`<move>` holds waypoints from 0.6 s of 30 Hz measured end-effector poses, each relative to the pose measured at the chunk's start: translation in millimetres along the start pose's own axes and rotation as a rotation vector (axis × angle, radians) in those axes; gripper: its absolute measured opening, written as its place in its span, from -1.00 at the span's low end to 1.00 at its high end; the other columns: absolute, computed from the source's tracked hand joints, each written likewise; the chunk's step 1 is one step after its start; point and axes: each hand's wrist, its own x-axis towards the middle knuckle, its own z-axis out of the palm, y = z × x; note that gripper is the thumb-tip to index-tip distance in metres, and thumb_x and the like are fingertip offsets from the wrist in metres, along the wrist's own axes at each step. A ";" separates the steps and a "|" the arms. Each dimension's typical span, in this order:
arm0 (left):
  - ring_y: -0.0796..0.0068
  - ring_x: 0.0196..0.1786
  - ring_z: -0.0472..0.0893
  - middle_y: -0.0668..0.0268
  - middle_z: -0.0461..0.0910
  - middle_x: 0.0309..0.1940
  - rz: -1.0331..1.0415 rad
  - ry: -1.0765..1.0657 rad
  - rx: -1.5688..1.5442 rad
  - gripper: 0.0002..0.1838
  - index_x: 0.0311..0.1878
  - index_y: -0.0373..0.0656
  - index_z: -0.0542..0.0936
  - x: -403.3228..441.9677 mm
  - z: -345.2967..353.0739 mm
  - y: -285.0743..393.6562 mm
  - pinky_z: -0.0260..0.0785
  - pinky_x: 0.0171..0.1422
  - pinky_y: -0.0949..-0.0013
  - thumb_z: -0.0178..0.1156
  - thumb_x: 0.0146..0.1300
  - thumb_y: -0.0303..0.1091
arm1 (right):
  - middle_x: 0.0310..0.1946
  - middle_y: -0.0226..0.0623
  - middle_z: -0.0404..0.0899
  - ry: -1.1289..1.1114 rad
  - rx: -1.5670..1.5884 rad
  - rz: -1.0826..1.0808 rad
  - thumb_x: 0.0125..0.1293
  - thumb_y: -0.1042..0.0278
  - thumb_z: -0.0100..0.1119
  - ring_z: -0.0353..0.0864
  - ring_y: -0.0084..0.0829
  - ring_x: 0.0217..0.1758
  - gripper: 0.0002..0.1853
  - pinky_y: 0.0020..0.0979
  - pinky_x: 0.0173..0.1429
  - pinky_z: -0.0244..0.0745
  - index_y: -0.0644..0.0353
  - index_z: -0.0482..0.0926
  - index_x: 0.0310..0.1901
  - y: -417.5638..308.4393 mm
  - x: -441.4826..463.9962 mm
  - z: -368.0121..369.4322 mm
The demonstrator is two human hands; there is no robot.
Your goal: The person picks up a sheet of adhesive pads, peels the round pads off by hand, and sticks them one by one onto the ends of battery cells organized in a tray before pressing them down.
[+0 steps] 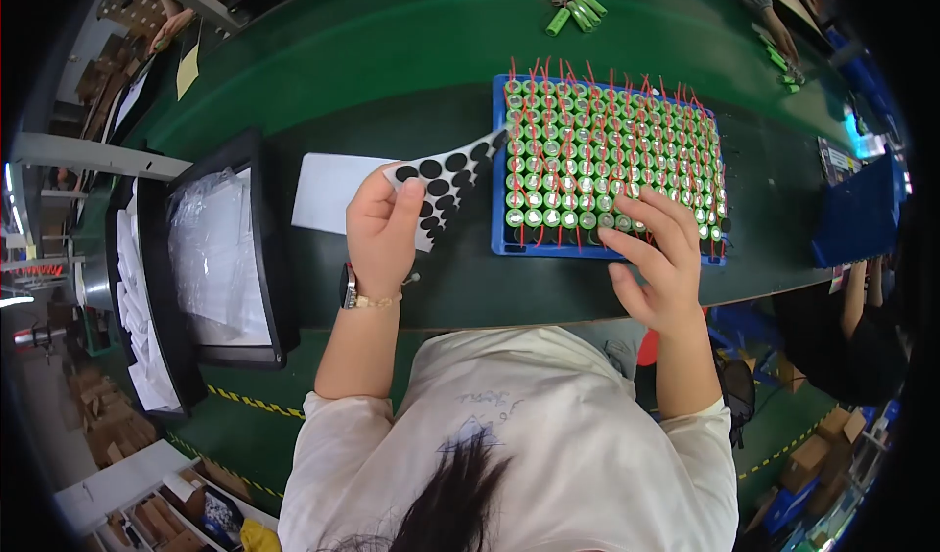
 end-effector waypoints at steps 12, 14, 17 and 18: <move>0.71 -0.29 0.63 0.34 0.68 -0.28 -0.130 -0.249 -0.050 -0.83 0.00 -0.33 0.57 43.4 16.2 17.4 0.49 -0.25 0.60 0.09 0.43 -0.50 | -0.01 -0.27 0.65 -0.042 0.527 0.234 0.14 0.59 0.31 0.58 -0.38 -0.16 -0.47 -0.38 -0.04 0.49 0.14 0.54 0.20 -8.9 71.2 31.6; 0.72 -0.29 0.62 0.35 0.68 -0.29 -0.248 -0.350 0.001 -0.83 -0.01 -0.33 0.56 54.4 7.5 7.5 0.48 -0.24 0.60 0.09 0.43 -0.48 | -0.16 -0.35 0.69 -0.085 0.470 0.198 0.11 0.61 0.31 0.58 -0.40 -0.25 -0.58 -0.39 -0.15 0.46 0.11 0.65 0.05 -8.4 70.6 33.8; 0.74 -0.25 0.61 0.38 0.67 -0.27 -0.261 -0.449 -0.034 -0.84 -0.02 -0.30 0.56 59.6 -6.5 -17.3 0.47 -0.19 0.61 0.10 0.42 -0.47 | -0.31 -0.36 0.68 -0.046 0.401 0.080 0.07 0.58 0.35 0.59 -0.37 -0.30 -0.69 -0.37 -0.20 0.44 0.10 0.71 -0.10 -13.5 73.0 38.2; 0.75 -0.23 0.61 0.39 0.66 -0.26 -0.245 -0.487 -0.029 -0.84 -0.02 -0.29 0.56 60.2 -7.2 -22.0 0.47 -0.18 0.62 0.11 0.42 -0.48 | -0.33 -0.36 0.67 -0.039 0.373 0.036 0.06 0.56 0.36 0.59 -0.35 -0.30 -0.70 -0.36 -0.21 0.44 0.10 0.71 -0.12 -14.4 72.1 39.6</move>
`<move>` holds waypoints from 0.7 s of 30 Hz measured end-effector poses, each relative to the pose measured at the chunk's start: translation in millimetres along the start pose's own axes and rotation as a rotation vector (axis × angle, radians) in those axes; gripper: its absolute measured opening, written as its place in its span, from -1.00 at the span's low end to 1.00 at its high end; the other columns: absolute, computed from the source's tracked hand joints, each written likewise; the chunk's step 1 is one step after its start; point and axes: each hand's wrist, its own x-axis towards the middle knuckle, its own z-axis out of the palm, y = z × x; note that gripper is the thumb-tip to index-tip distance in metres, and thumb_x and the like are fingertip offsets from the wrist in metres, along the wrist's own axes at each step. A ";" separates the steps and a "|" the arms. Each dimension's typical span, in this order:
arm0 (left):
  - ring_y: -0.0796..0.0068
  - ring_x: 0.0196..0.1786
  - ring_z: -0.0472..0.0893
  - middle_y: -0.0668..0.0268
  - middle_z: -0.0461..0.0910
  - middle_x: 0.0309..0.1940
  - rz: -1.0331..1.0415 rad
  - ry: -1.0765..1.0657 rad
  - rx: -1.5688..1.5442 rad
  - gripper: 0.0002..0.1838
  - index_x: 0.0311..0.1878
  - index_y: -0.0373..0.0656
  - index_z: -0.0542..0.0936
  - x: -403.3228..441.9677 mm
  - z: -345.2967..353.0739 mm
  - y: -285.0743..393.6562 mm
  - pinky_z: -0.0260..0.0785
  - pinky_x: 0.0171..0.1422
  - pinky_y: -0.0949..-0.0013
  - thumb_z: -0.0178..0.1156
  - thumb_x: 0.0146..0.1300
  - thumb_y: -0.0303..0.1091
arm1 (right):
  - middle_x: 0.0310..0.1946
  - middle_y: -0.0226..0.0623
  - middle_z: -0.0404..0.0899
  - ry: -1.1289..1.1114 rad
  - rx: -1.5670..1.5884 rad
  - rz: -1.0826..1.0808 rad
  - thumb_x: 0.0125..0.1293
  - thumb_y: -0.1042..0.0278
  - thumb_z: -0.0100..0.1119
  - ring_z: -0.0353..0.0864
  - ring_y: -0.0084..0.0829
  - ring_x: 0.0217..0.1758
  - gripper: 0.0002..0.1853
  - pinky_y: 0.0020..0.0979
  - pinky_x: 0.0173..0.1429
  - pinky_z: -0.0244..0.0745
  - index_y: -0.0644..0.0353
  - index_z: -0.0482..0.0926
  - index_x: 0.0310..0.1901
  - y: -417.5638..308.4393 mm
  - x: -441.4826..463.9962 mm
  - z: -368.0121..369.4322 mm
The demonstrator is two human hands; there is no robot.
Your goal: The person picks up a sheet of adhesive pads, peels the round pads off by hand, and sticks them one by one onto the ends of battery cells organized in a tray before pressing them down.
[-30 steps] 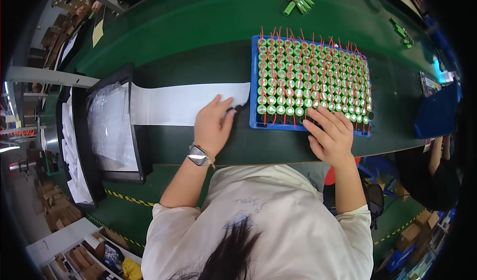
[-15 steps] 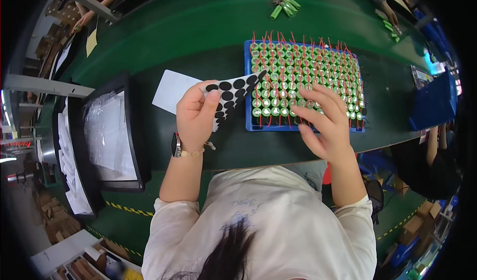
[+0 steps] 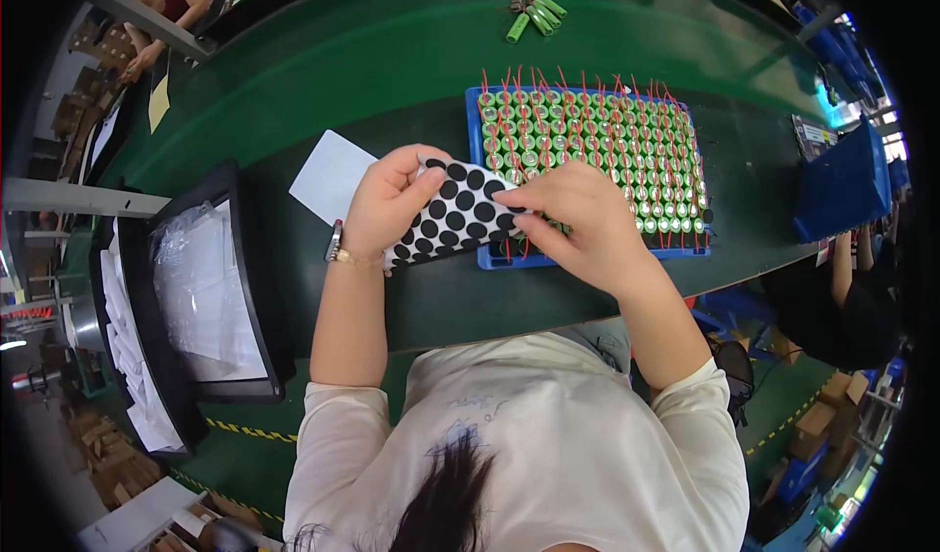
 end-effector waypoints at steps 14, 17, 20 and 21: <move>0.83 -0.32 0.54 0.48 0.62 -0.32 -0.073 0.017 -0.006 -0.83 0.01 -0.27 0.56 -1.8 -1.9 -21.0 0.40 -0.24 0.66 0.13 0.42 -0.47 | -0.37 -0.42 0.65 -0.034 -0.267 0.006 0.01 0.47 0.42 0.62 -0.37 -0.34 -0.80 -0.36 -0.32 0.51 0.03 0.71 -0.28 -2.4 0.8 9.4; 0.87 -0.42 0.46 0.57 0.56 -0.47 -0.082 0.103 0.069 -0.83 0.00 -0.24 0.57 1.0 -7.2 -23.7 0.30 -0.33 0.69 0.15 0.41 -0.44 | -0.38 -0.39 0.64 0.087 -0.203 -0.003 0.09 0.54 0.38 0.57 -0.47 -0.40 -0.86 -0.46 -0.35 0.46 0.09 0.70 -0.30 -3.4 2.8 7.5; 0.85 -0.37 0.51 0.53 0.60 -0.41 -0.064 0.185 0.032 -0.84 -0.01 -0.25 0.58 6.7 -25.3 -39.1 0.36 -0.28 0.67 0.14 0.42 -0.44 | -0.39 -0.36 0.63 0.215 0.274 0.351 0.16 0.61 0.32 0.51 -0.55 -0.41 -0.86 -0.53 -0.34 0.41 0.16 0.71 -0.26 -6.8 -3.5 11.6; 0.80 -0.30 0.56 0.47 0.64 -0.32 -0.038 0.217 -0.048 -0.85 -0.01 -0.25 0.58 8.8 -23.5 -34.8 0.42 -0.21 0.65 0.12 0.42 -0.45 | -0.39 -0.36 0.63 0.147 0.233 0.399 0.18 0.61 0.31 0.51 -0.57 -0.40 -0.86 -0.54 -0.34 0.40 0.18 0.72 -0.24 -7.9 -2.3 15.5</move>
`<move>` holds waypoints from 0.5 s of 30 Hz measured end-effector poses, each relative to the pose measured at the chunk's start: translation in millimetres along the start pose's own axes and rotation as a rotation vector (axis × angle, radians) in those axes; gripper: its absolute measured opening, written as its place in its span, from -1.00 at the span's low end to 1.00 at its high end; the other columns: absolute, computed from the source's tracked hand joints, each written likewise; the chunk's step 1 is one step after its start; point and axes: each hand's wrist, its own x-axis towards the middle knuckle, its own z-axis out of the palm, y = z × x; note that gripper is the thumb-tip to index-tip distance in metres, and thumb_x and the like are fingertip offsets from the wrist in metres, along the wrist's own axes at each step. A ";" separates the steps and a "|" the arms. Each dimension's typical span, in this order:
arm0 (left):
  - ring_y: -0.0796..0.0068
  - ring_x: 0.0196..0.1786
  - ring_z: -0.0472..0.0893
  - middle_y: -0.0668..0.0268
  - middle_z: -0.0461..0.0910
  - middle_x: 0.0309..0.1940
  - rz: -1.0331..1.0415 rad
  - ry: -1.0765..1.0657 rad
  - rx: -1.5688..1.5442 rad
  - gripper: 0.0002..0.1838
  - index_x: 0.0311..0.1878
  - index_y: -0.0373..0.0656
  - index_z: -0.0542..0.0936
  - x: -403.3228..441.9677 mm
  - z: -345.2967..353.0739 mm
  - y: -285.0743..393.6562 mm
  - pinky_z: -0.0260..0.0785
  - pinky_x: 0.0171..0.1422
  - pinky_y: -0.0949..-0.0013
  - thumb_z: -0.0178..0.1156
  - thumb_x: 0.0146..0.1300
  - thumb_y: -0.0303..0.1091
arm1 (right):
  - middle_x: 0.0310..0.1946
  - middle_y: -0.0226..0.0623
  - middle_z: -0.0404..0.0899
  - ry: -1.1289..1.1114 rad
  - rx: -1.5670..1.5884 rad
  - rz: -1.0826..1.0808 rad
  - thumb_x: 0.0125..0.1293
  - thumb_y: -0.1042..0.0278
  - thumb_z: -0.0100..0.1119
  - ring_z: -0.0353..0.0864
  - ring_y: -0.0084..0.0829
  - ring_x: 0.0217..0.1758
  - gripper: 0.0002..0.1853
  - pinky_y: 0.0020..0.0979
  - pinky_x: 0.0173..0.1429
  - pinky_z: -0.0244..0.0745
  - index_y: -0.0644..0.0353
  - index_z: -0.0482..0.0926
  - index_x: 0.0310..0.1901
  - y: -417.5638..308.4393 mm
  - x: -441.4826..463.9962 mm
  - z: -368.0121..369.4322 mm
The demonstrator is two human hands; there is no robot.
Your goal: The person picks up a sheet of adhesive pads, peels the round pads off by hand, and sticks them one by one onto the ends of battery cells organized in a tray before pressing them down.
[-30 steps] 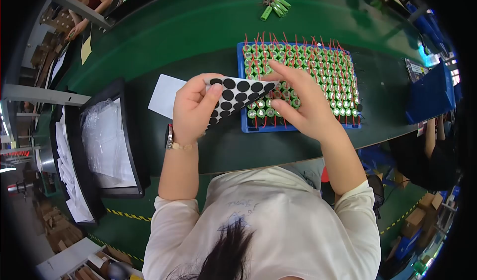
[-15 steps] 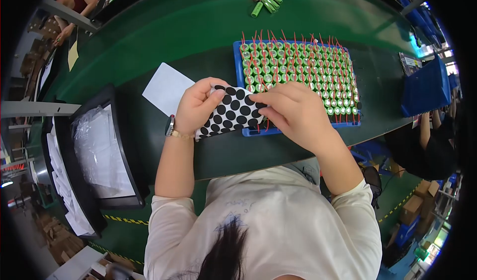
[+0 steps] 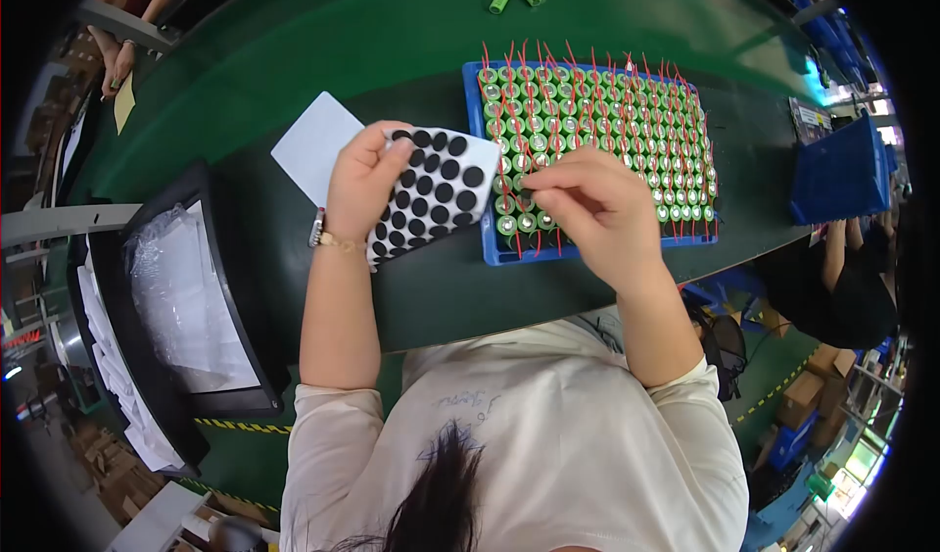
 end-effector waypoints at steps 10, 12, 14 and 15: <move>0.76 -0.28 0.59 0.42 0.67 -0.29 -0.014 0.011 -0.091 -0.85 -0.02 -0.25 0.58 2.2 -4.8 0.0 0.45 -0.18 0.62 0.11 0.43 -0.46 | -0.39 -0.33 0.65 -0.301 -0.196 0.018 0.17 0.58 0.31 0.60 -0.44 -0.40 -0.87 -0.44 -0.35 0.46 0.20 0.73 -0.25 9.0 2.2 3.4; 0.76 -0.28 0.59 0.42 0.67 -0.30 -0.017 0.016 -0.075 -0.84 -0.01 -0.25 0.58 1.6 -1.7 0.8 0.45 -0.18 0.62 0.11 0.43 -0.45 | -0.39 -0.32 0.65 -0.310 -0.230 0.011 0.17 0.57 0.31 0.60 -0.41 -0.40 -0.88 -0.42 -0.34 0.48 0.20 0.73 -0.26 7.4 3.4 2.3; 0.76 -0.29 0.59 0.42 0.67 -0.30 -0.020 0.020 -0.059 -0.84 -0.01 -0.25 0.58 1.5 -1.2 1.7 0.45 -0.19 0.62 0.11 0.43 -0.45 | -0.40 -0.31 0.64 -0.339 -0.215 0.037 0.17 0.55 0.31 0.60 -0.39 -0.40 -0.90 -0.40 -0.33 0.49 0.20 0.73 -0.27 6.6 3.5 0.4; 0.76 -0.28 0.59 0.42 0.67 -0.29 -0.028 0.019 -0.061 -0.84 -0.01 -0.25 0.58 2.0 -1.3 2.1 0.45 -0.19 0.62 0.11 0.43 -0.45 | -0.40 -0.31 0.64 -0.340 -0.215 0.037 0.17 0.55 0.31 0.60 -0.39 -0.40 -0.90 -0.40 -0.33 0.49 0.20 0.73 -0.27 7.2 3.3 0.5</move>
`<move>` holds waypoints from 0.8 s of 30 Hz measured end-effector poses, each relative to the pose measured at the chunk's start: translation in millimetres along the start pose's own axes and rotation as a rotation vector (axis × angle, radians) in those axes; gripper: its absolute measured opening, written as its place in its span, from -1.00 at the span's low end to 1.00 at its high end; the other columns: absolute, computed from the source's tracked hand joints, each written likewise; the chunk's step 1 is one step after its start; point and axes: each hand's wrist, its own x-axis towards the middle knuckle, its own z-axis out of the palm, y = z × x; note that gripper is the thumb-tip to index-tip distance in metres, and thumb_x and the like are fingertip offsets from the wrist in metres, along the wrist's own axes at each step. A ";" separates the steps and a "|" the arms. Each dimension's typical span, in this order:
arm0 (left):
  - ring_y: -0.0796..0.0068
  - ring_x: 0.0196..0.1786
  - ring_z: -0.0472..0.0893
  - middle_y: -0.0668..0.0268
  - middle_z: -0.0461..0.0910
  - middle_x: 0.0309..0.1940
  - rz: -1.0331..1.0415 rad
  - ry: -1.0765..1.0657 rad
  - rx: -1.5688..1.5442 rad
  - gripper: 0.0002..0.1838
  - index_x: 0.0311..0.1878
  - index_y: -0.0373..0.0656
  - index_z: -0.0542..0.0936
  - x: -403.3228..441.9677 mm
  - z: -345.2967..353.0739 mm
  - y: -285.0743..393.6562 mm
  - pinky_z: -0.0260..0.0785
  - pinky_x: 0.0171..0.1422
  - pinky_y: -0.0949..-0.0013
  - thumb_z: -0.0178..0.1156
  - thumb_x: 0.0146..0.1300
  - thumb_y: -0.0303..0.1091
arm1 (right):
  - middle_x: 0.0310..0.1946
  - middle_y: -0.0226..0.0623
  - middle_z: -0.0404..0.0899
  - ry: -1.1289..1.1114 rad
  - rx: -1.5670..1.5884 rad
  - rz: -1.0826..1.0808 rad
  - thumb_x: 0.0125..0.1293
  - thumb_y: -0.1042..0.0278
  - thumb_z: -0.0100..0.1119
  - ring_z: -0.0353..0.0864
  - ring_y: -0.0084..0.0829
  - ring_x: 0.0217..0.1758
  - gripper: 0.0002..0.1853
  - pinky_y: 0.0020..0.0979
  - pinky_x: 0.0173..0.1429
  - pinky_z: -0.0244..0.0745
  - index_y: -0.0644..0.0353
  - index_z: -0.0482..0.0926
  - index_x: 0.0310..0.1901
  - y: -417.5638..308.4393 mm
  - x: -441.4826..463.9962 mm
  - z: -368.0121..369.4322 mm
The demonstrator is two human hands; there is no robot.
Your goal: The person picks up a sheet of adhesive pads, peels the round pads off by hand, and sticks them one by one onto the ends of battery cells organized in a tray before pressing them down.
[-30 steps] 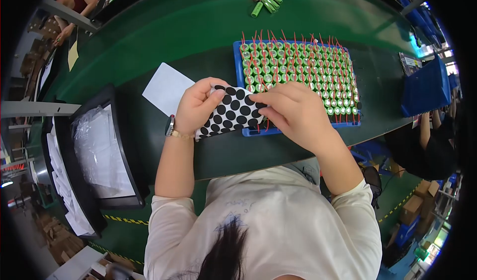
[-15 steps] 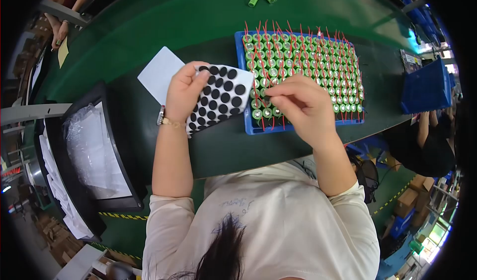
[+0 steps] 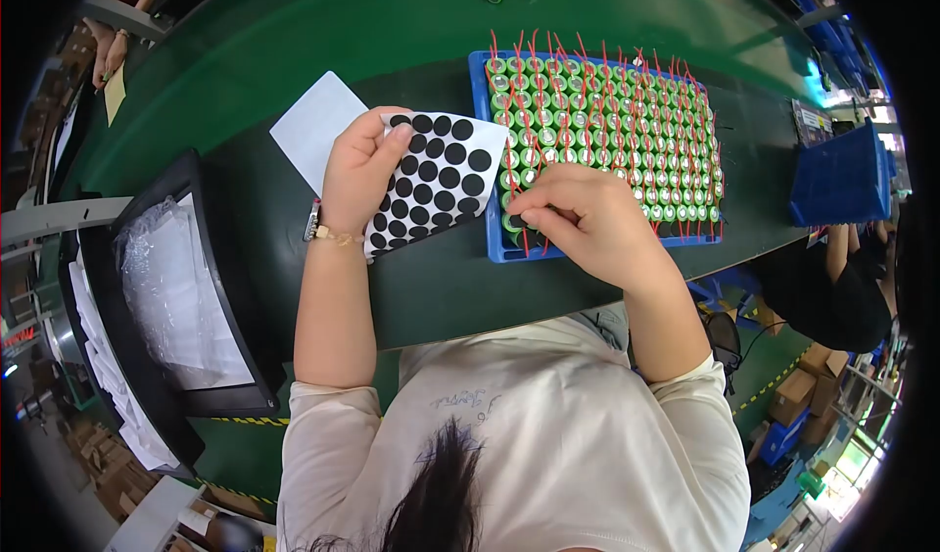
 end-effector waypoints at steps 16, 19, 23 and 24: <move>0.76 -0.26 0.59 0.42 0.68 -0.27 -0.030 0.015 0.010 -0.84 0.00 -0.25 0.58 2.1 -1.1 -4.0 0.43 -0.19 0.63 0.13 0.44 -0.43 | -0.41 -0.29 0.62 -0.019 -0.047 -0.034 0.14 0.56 0.30 0.63 -0.31 -0.35 -0.89 -0.35 -0.28 0.52 0.18 0.72 -0.28 0.0 1.8 0.5; 0.76 -0.28 0.59 0.41 0.68 -0.28 -0.032 0.032 0.025 -0.83 0.00 -0.26 0.58 2.7 -0.2 -5.0 0.43 -0.20 0.63 0.12 0.44 -0.43 | -0.41 -0.30 0.62 -0.009 -0.069 -0.049 0.13 0.56 0.31 0.63 -0.32 -0.36 -0.88 -0.36 -0.29 0.52 0.17 0.72 -0.28 -0.2 1.5 1.7; 0.76 -0.28 0.59 0.41 0.68 -0.28 -0.050 0.026 0.022 -0.83 -0.01 -0.26 0.58 2.9 1.3 -4.6 0.43 -0.21 0.63 0.12 0.44 -0.42 | -0.42 -0.32 0.62 0.023 -0.113 -0.047 0.11 0.57 0.32 0.64 -0.35 -0.36 -0.86 -0.37 -0.30 0.53 0.17 0.74 -0.28 -2.4 -0.8 4.6; 0.76 -0.28 0.59 0.41 0.68 -0.28 -0.049 0.023 0.024 -0.83 -0.01 -0.26 0.58 3.2 1.3 -5.0 0.43 -0.21 0.63 0.12 0.44 -0.42 | -0.42 -0.32 0.62 0.023 -0.113 -0.046 0.11 0.57 0.32 0.64 -0.35 -0.36 -0.86 -0.37 -0.30 0.53 0.17 0.74 -0.28 -2.3 -1.6 5.9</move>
